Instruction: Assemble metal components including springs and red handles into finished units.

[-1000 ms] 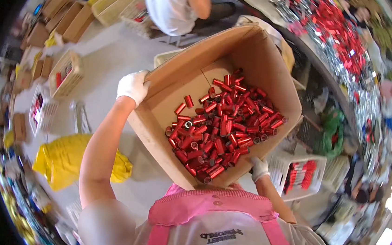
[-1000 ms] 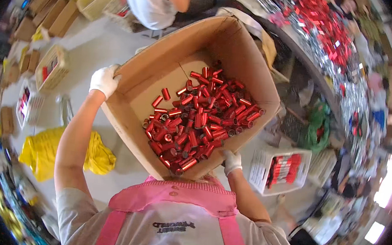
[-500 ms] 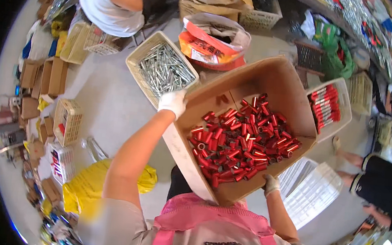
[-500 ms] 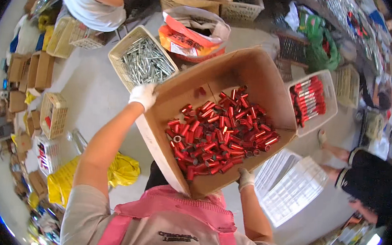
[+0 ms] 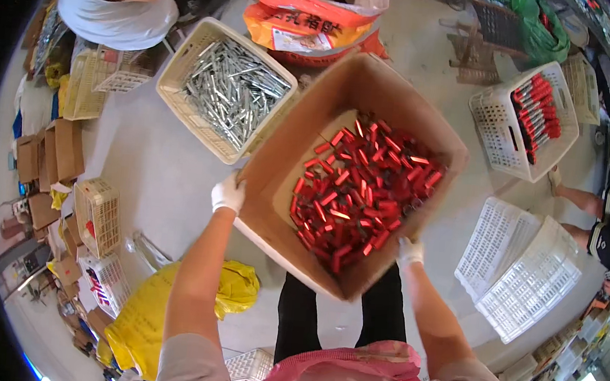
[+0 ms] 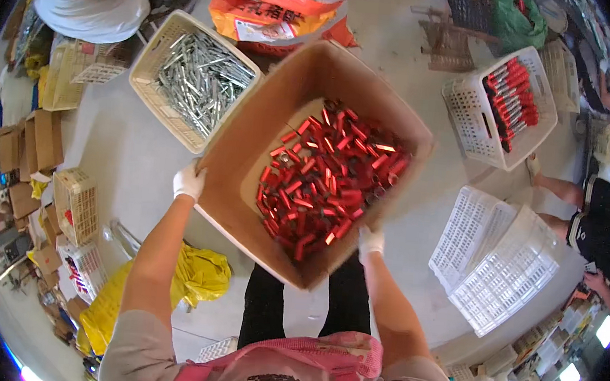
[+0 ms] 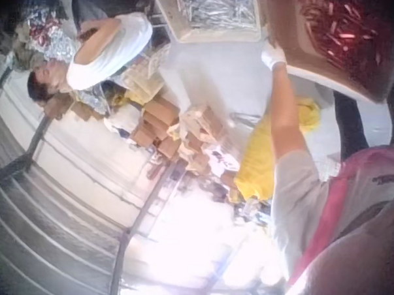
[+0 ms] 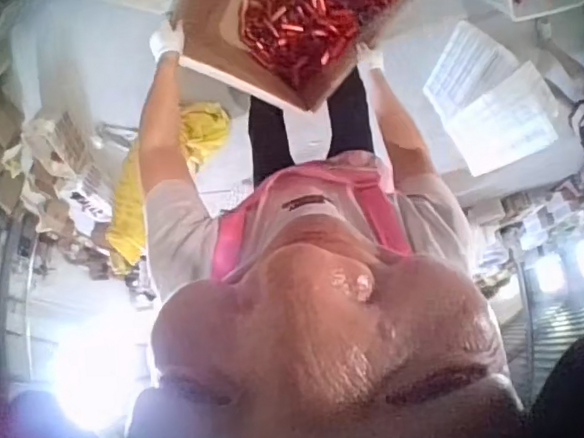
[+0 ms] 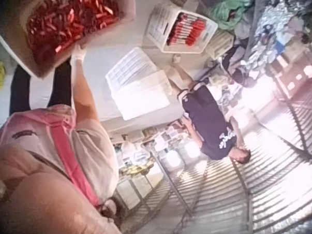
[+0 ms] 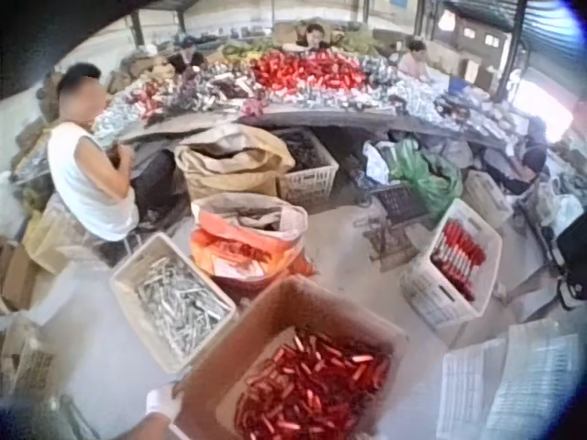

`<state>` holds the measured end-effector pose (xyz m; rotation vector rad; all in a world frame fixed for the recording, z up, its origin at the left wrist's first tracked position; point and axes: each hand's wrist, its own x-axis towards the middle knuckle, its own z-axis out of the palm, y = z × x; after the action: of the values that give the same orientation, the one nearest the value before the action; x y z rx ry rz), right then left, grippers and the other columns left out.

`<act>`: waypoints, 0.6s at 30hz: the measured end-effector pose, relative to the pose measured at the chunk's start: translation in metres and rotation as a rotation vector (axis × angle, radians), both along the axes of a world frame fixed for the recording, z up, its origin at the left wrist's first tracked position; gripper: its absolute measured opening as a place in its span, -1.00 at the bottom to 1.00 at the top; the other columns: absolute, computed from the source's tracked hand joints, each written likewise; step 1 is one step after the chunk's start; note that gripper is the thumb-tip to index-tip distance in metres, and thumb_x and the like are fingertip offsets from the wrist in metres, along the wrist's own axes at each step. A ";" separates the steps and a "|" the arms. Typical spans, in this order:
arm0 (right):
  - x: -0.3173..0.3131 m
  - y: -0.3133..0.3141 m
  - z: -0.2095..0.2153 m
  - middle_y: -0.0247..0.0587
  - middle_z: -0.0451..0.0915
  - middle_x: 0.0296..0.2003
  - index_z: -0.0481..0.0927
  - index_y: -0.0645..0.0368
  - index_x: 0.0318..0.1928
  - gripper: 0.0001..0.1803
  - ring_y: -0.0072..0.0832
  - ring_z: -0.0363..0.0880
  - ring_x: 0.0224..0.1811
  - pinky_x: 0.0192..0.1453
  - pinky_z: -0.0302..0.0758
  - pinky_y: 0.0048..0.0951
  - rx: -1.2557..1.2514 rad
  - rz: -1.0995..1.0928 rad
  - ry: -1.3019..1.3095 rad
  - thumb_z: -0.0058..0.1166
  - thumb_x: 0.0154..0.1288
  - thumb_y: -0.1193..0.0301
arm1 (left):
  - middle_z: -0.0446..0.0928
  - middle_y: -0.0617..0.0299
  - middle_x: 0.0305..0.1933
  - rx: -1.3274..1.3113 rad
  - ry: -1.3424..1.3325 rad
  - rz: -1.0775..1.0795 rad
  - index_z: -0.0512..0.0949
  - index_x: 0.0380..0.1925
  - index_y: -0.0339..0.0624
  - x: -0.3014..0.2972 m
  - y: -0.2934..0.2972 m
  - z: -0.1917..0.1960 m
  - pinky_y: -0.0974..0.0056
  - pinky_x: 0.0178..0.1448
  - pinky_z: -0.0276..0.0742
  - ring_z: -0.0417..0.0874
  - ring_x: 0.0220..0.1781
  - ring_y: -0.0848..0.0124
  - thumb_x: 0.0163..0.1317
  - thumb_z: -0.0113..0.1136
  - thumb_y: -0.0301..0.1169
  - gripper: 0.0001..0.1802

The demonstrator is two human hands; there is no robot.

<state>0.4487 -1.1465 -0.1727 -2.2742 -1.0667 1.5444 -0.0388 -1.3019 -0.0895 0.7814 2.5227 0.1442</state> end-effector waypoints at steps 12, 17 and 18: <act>-0.004 -0.088 0.111 -0.08 0.60 -0.09 0.51 0.14 0.09 -0.53 -0.36 0.57 -0.06 0.05 0.46 -0.42 -0.528 1.064 0.120 0.02 0.19 0.23 | 0.54 0.04 0.03 -0.390 -0.915 -0.441 0.48 0.06 -0.06 0.173 -0.144 0.072 0.14 0.18 0.41 0.54 0.08 0.10 0.18 -0.02 -0.16 -0.55; 0.044 0.032 0.289 -0.04 0.58 -0.05 0.53 0.09 0.05 -0.56 -0.18 0.54 0.04 0.13 0.43 -0.31 0.078 0.973 -0.039 -0.01 0.24 0.14 | 0.57 -0.02 -0.04 0.155 -0.584 -0.278 0.48 0.03 -0.15 0.137 -0.056 0.226 0.17 0.16 0.43 0.56 0.05 0.13 0.18 0.07 -0.22 -0.57; 0.038 0.059 0.339 -0.06 0.59 -0.07 0.53 0.10 0.06 -0.58 -0.24 0.57 0.02 0.10 0.45 -0.34 0.183 0.892 0.016 0.01 0.26 0.17 | 0.57 -0.03 -0.05 0.420 -0.418 -0.245 0.49 0.02 -0.16 0.129 -0.050 0.240 0.16 0.17 0.43 0.57 0.05 0.13 0.19 0.08 -0.23 -0.58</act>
<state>0.4864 -1.0876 0.1659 -1.7127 -2.2972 1.5892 0.0902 -1.3514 0.1503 1.0850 2.0046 0.6927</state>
